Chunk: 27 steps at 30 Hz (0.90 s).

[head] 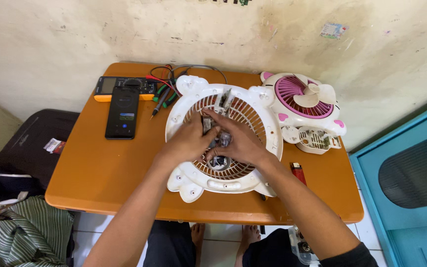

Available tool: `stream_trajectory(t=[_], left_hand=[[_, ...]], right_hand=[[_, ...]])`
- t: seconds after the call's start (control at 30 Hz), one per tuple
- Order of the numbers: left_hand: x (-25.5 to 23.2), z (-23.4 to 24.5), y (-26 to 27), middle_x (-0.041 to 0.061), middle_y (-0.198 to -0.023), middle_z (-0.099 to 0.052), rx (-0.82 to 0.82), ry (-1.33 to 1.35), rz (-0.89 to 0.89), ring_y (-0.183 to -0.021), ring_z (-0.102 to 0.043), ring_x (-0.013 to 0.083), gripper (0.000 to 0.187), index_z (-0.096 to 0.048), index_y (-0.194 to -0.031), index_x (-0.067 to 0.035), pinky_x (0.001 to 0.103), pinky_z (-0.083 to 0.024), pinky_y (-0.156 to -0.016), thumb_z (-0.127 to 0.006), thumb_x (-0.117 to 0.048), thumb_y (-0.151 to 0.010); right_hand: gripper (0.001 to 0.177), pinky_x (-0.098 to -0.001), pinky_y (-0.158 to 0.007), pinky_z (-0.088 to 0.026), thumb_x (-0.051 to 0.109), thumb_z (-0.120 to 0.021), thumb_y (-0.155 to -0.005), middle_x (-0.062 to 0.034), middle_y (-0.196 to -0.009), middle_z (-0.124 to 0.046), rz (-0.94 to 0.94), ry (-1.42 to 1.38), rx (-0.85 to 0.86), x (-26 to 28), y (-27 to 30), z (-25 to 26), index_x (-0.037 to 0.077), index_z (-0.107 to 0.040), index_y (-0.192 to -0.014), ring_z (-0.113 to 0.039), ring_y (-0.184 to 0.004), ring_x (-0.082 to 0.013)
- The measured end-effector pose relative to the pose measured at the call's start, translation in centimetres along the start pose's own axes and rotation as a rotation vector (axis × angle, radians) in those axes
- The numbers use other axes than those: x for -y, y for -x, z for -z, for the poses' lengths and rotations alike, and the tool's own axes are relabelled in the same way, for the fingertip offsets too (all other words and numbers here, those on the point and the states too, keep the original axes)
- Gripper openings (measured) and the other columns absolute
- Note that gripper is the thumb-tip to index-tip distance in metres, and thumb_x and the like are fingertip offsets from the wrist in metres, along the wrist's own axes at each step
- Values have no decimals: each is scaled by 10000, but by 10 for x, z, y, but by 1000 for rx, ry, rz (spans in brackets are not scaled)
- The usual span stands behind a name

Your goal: The person disassembles a small electric fan on a table, using a screwdriver to remove screws and separate the motor and internal components from the fan housing. The person places removed screws into a small container and continues to detach parts of the fan's internal assembly.

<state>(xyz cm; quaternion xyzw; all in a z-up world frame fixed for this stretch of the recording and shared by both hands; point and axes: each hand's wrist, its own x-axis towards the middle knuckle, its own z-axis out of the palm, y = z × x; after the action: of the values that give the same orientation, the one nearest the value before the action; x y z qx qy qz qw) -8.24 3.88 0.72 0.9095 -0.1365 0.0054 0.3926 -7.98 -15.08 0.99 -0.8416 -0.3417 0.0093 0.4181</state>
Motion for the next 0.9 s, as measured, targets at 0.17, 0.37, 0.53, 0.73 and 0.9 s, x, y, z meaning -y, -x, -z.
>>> stream_trajectory(t=[0.17,0.37,0.53,0.73,0.9], left_hand=[[6,-14,9,385,-1200,-560,-70,-272,173,-1077,-637,527,525,-496,-1270,75,530,-547,-888,-624,-343,-979],[1,-14,15,371,-1201,-543,-136,-337,212,-954,-687,494,522,-533,-1195,131,522,-587,-784,-662,-297,-926],[-14,-7,21,349,-1132,-587,-142,-360,163,-921,-699,482,519,-495,-1289,90,513,-601,-732,-659,-240,-924],[-20,-6,27,266,-1242,-589,34,-485,77,-960,-722,431,380,-648,-1257,-91,507,-603,-795,-689,-338,-971],[-5,-2,29,167,-1408,-496,93,-451,-272,-1382,-396,383,337,-795,-1060,-209,552,-327,-1119,-835,-277,-733]], right_hand=[[1143,-399,-1137,-486,205,-965,-623,-149,-1489,-613,29,-141,-22,-3,-3,-10,172,-380,-1604,-615,-1351,-285],[668,-376,-915,-553,79,-796,-806,-82,-1141,-595,30,-274,-272,-32,4,-9,77,-503,-1406,-598,-1071,-211],[221,-335,-777,-515,224,-535,-1146,-67,-954,-541,-74,-717,-412,-46,1,-12,50,-440,-1244,-555,-843,-175],[182,-296,-904,-513,150,-575,-1105,-32,-1056,-602,67,-542,-415,-40,7,-14,7,-546,-1214,-570,-966,-115],[200,-265,-840,-548,93,-654,-1049,-42,-1049,-655,60,-414,-386,-15,5,-4,10,-585,-1217,-634,-945,-116]])
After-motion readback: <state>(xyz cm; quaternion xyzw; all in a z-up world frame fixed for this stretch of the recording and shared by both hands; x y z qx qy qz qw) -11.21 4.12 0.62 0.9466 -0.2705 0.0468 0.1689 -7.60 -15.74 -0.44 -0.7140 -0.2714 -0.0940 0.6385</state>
